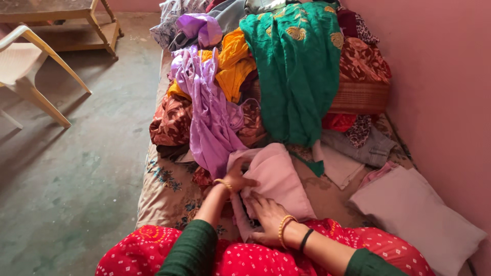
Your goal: The person folds several garments from a pile on a bed, including a pink shirt, a white shirt, and a purple cloth. Each item is smoothed, folded, and placed on the bed as a neat stack.
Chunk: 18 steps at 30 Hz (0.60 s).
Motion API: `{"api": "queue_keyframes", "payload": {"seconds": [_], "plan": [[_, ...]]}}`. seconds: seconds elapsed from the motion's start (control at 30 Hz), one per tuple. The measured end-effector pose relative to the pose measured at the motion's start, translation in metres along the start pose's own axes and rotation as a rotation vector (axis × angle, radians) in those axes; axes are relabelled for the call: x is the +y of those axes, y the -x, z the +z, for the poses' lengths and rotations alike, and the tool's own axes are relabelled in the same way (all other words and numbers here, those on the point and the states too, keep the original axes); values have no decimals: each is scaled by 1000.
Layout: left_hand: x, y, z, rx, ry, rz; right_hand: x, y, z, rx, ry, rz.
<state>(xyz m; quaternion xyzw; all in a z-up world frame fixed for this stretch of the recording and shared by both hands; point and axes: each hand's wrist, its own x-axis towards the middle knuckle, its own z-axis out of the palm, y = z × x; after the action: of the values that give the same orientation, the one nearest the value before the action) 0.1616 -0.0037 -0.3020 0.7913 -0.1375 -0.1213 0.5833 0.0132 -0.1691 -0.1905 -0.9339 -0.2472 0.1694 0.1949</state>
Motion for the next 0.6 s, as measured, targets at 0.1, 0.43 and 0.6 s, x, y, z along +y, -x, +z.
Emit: {"api": "queue_keyframes", "payload": {"seconds": [0.1,0.43,0.6], "plan": [[5,-5,7,71,-10,-18,16,0,7,93,-151,-93],[43,7,39,224,-1316,528,169,-26,-29,-51,-553,685],[80,-10,52,-178,-1542,788,160,-33,1,4,-368,520]]}}
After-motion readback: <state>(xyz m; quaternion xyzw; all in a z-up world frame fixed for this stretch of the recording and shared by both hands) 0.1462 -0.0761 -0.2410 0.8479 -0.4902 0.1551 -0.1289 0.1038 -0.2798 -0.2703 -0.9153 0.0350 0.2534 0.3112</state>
